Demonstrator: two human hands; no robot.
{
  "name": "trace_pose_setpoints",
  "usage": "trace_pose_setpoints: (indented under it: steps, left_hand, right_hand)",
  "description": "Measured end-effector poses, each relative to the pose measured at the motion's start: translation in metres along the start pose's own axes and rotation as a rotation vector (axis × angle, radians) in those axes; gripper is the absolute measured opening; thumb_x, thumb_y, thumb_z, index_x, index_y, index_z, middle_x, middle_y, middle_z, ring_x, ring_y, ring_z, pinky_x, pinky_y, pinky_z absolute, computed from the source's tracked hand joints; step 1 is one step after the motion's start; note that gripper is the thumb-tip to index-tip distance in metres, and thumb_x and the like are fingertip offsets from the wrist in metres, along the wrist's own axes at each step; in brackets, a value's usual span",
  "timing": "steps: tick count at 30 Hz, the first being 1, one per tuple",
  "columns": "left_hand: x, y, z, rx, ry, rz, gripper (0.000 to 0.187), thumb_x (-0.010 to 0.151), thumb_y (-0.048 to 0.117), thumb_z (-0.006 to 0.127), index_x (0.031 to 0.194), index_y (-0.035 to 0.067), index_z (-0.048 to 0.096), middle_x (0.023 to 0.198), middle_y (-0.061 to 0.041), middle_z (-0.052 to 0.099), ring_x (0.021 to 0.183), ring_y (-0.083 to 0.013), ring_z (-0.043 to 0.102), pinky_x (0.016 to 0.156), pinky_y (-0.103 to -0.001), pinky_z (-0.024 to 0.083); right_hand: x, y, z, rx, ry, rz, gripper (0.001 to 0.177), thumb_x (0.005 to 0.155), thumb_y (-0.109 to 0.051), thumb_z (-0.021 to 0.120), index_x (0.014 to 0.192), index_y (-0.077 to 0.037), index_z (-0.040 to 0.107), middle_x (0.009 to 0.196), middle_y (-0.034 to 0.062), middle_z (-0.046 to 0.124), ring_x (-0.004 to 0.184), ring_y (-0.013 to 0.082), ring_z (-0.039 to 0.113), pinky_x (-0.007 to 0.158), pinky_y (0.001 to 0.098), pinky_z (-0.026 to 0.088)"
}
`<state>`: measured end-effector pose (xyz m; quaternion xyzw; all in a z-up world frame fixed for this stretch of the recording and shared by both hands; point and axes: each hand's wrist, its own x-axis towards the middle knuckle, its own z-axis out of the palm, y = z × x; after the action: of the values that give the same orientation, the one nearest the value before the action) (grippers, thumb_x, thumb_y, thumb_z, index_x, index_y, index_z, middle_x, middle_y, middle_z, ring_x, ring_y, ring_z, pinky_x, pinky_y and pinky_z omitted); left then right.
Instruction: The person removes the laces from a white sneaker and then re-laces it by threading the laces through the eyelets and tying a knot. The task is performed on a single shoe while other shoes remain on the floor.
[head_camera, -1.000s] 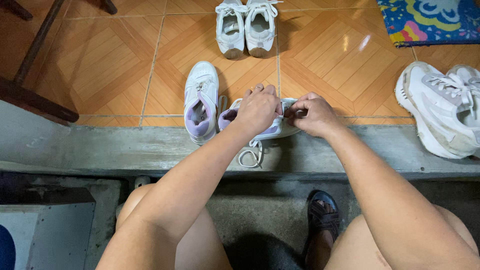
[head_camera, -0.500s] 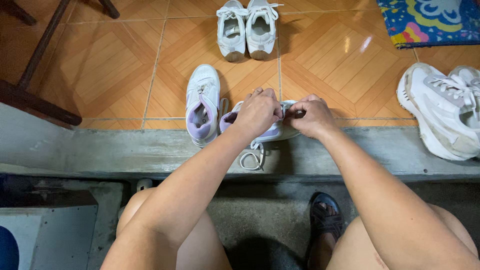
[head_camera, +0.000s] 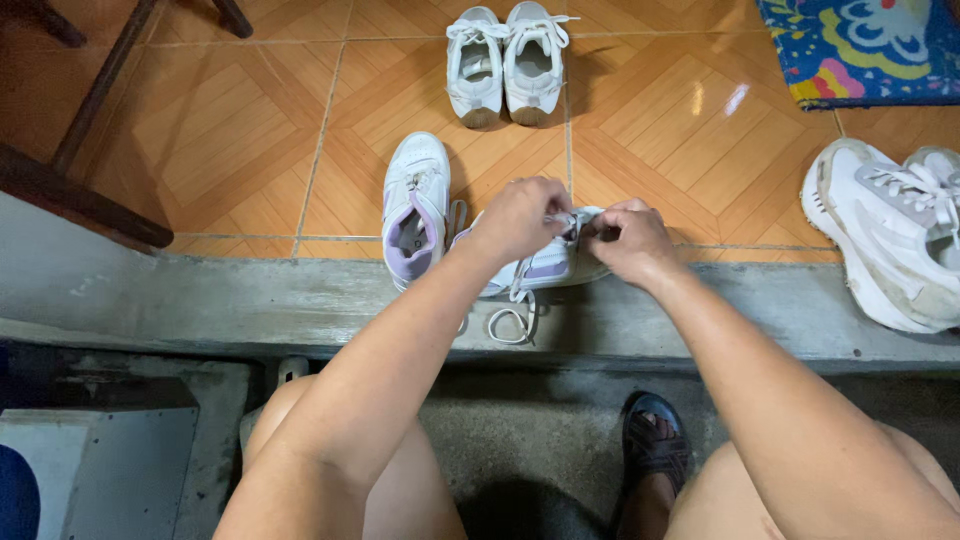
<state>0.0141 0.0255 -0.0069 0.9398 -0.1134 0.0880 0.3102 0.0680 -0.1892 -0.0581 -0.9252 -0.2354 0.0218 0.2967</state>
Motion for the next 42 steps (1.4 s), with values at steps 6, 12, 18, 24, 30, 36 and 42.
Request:
trace_pose_setpoints:
  steps: [6,12,18,24,30,36,42]
  left_hand:
    - [-0.004,-0.008,-0.010,0.151,-0.047,-0.171,0.007,0.082,0.021,0.075,0.085,0.018,0.080,0.095,-0.008,0.075,0.099,-0.0320,0.068,0.087,-0.047,0.051]
    - [0.002,-0.017,0.000,0.140,0.021,-0.207,0.010,0.087,0.015,0.065,0.093,0.012,0.073,0.099,-0.013,0.074,0.098,-0.0336,0.070,0.087,-0.047,0.053]
    - [0.003,-0.018,0.003,0.092,-0.003,-0.292,0.012,0.091,0.013,0.060,0.101,0.011,0.067,0.102,-0.012,0.075,0.101,-0.0329,0.070,0.089,-0.047,0.053]
    - [-0.009,0.004,-0.011,0.103,0.089,-0.166,0.008,0.090,0.014,0.063,0.097,0.012,0.067,0.100,-0.009,0.075,0.103,-0.0309,0.068,0.089,-0.055,0.042]
    - [-0.022,0.020,-0.033,0.180,0.191,-0.055,0.014,0.083,0.009,0.068,0.096,0.015,0.069,0.100,-0.008,0.072,0.104,-0.0306,0.066,0.088,-0.054,0.040]
    - [-0.035,0.032,-0.034,0.314,0.165,-0.033,0.010,0.081,0.018,0.074,0.088,0.011,0.071,0.094,-0.011,0.070,0.098,-0.0328,0.069,0.084,-0.048,0.051]
    - [-0.053,0.037,-0.010,0.452,-0.001,-0.081,0.017,0.075,0.023,0.076,0.081,0.007,0.075,0.091,-0.013,0.071,0.085,-0.0312,0.073,0.072,-0.045,0.058]
  right_hand:
    - [-0.003,-0.019,-0.022,0.063,-0.100,0.179,0.028,0.073,-0.022,0.084,0.100,-0.015,0.078,0.099,0.0087,0.071,0.087,0.0188,0.070,0.083,0.0335,0.056]
    - [-0.005,-0.036,-0.023,0.025,-0.058,0.103,0.020,0.075,-0.019,0.079,0.094,-0.012,0.077,0.097,0.0082,0.067,0.088,0.0217,0.069,0.082,0.0361,0.056]
    - [-0.007,-0.043,-0.027,-0.148,-0.163,0.090,0.030,0.077,-0.020,0.077,0.106,-0.013,0.074,0.107,0.0111,0.067,0.102,0.0275,0.066,0.090,0.0402,0.054]
    - [-0.012,-0.055,-0.032,-0.273,-0.253,0.057,0.054,0.076,-0.025,0.079,0.124,-0.008,0.063,0.127,0.0172,0.061,0.121,0.0350,0.058,0.100,0.0438,0.048]
    - [-0.021,-0.076,-0.050,-0.339,-0.440,0.092,0.054,0.080,-0.033,0.076,0.128,-0.012,0.065,0.134,0.0140,0.064,0.129,0.0310,0.058,0.108,0.0416,0.047]
    - [-0.025,-0.091,-0.062,-0.382,-0.534,0.208,0.056,0.085,-0.038,0.074,0.134,-0.013,0.062,0.137,0.0120,0.064,0.129,0.0297,0.058,0.108,0.0414,0.047]
    - [-0.028,-0.072,-0.060,-0.346,-0.517,0.069,0.056,0.082,-0.039,0.078,0.133,-0.020,0.064,0.137,0.0099,0.063,0.128,0.0288,0.058,0.107,0.0406,0.047]
